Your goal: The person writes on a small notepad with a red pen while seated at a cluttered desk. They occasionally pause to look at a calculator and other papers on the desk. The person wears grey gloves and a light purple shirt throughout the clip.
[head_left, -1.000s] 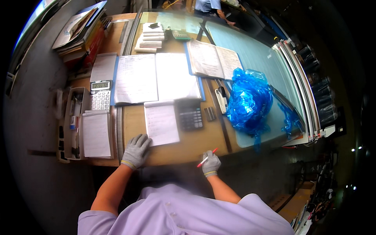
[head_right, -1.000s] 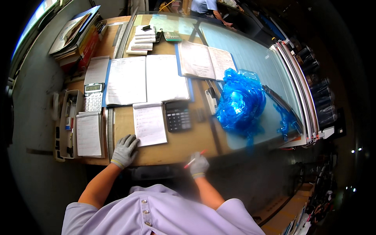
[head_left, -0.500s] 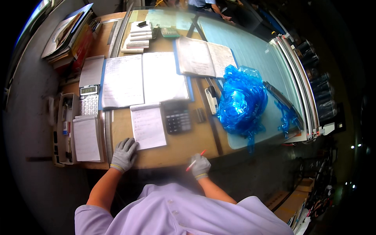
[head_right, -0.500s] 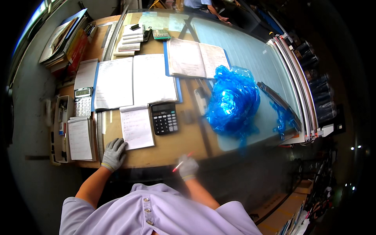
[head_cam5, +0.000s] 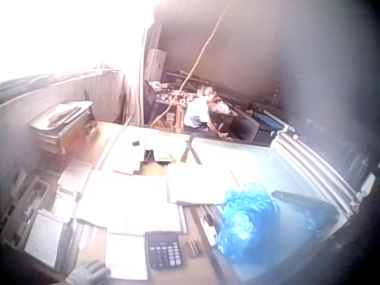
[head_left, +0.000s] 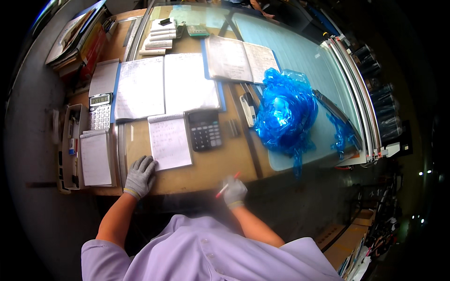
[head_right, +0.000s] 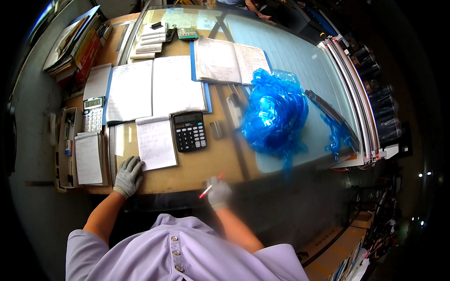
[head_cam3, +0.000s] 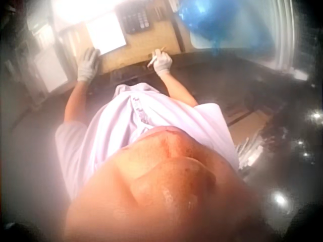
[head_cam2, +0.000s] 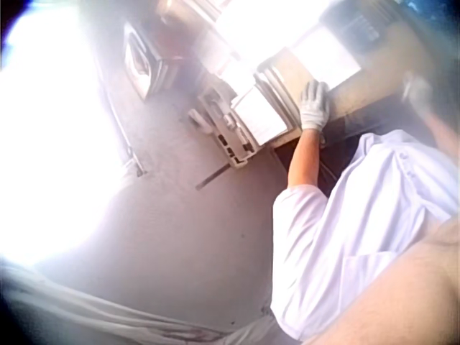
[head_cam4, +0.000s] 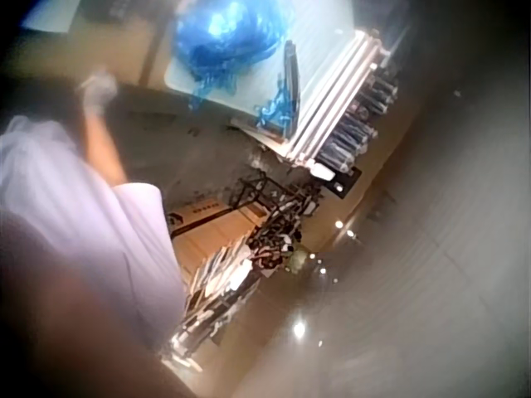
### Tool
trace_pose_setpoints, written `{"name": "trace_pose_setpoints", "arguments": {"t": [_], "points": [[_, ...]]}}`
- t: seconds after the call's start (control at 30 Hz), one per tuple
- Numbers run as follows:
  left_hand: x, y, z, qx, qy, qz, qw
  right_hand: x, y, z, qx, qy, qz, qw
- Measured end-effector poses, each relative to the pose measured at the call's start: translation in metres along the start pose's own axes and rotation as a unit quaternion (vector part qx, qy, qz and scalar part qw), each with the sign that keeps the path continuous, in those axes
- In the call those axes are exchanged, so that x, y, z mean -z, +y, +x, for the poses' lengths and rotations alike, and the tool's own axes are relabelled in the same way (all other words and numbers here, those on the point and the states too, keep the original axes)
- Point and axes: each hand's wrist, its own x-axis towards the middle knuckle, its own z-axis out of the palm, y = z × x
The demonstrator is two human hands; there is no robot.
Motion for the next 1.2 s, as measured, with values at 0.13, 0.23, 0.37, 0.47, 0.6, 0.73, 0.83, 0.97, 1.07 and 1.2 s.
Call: {"name": "trace_pose_setpoints", "arguments": {"t": [0.13,0.23,0.37,0.47,0.6,0.73,0.83,0.97,1.07,1.2], "points": [[0.002,0.000,-0.001,-0.005,0.004,0.001,1.000,0.000,-0.002,0.001,0.010,0.018,0.003,1.000],[0.002,0.001,-0.001,-0.009,0.011,-0.001,1.000,0.002,-0.003,0.001,0.011,0.018,0.006,1.000],[0.000,-0.001,-0.003,-0.014,0.021,0.003,1.000,-0.001,-0.002,-0.001,0.005,0.026,0.010,1.000],[-0.004,-0.004,-0.005,-0.022,0.032,0.004,0.999,-0.002,-0.003,0.000,0.003,0.028,0.019,0.999],[-0.004,-0.003,-0.005,-0.020,0.036,-0.010,0.999,0.000,-0.003,0.000,0.002,0.023,0.014,1.000],[-0.006,-0.004,-0.007,-0.017,0.035,-0.007,0.999,0.002,-0.006,0.002,-0.001,0.024,0.019,1.000],[-0.004,-0.004,-0.007,-0.016,0.036,-0.003,0.999,0.004,-0.006,0.002,-0.001,0.032,0.036,0.999],[-0.004,-0.005,-0.009,-0.019,0.037,0.000,0.999,0.008,-0.008,0.004,-0.012,0.002,0.005,1.000],[-0.002,-0.004,-0.008,-0.026,0.044,-0.008,0.999,0.008,-0.010,0.003,-0.008,0.012,0.006,1.000],[-0.005,-0.006,-0.012,-0.029,0.059,-0.015,0.998,0.006,-0.012,0.003,-0.012,0.026,0.006,1.000]]}}
